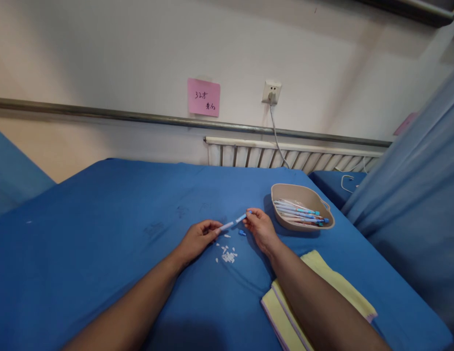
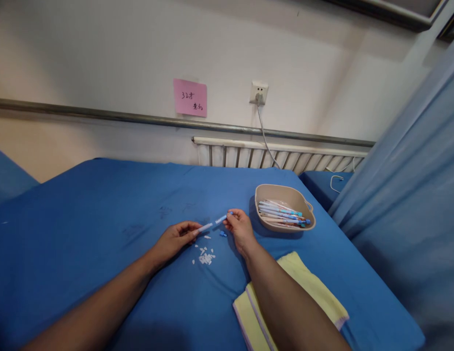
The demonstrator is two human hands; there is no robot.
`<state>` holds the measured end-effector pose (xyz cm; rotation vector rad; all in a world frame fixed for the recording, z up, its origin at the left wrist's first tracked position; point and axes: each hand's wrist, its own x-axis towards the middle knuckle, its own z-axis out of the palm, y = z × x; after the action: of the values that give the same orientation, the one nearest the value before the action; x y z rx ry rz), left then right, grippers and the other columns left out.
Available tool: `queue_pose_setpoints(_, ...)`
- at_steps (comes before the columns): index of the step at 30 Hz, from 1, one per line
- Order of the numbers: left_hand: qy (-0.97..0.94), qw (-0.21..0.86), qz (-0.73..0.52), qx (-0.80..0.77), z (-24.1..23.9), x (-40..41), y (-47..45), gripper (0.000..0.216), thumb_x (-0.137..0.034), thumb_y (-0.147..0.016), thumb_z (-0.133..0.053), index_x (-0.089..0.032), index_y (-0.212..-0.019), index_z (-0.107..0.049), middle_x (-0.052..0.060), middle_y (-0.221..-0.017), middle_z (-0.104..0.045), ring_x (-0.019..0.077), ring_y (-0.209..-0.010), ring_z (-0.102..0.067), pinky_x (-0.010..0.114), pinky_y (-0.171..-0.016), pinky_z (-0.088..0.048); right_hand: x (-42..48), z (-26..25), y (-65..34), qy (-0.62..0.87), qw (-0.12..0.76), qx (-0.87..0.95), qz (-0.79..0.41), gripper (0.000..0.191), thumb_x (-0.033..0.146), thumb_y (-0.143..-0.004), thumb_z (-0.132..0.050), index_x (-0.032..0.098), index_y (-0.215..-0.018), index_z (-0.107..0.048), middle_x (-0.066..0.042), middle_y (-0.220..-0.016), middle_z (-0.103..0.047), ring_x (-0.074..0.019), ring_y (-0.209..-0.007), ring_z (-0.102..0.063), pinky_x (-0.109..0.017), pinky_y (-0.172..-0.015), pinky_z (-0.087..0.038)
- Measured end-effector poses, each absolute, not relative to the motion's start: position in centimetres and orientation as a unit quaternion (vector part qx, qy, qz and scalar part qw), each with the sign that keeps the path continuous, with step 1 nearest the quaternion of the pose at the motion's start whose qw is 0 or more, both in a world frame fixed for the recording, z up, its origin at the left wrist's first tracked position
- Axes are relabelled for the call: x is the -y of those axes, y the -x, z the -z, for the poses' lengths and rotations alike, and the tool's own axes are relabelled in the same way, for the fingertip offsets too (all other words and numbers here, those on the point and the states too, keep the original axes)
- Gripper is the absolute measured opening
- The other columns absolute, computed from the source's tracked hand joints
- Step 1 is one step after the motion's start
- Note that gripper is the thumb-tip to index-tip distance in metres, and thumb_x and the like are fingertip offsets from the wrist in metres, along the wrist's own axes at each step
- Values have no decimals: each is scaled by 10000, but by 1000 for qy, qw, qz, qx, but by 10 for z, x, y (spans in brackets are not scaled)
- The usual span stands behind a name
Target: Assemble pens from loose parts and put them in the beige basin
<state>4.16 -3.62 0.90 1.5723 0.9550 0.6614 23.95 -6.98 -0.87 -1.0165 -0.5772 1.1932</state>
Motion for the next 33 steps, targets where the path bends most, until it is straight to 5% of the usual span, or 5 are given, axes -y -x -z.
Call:
queue_pose_setpoints(20, -648, 555, -305, -423, -4, 34, -41, 363, -452, -716, -596, -150, -912, -632, -9, -693, -577, 104, -555, -491, 234, -562, -422, 70, 15, -233, 497, 589, 438, -463, 261, 362, -653, -685, 195, -831, -593, 24, -607, -625, -136, -587, -601, -240, -568, -439)
queue_pose_setpoints(33, -705, 445, -323, -449, -10, 39, -40, 303, -392, -697, -622, -164, -889, -676, 0, -688, -621, 130, -576, -506, 226, -523, -381, 75, 15, -236, 553, 505, 544, -379, 148, 316, -743, -586, 209, -826, -644, 27, -571, -611, -128, -522, -557, -213, -474, -363)
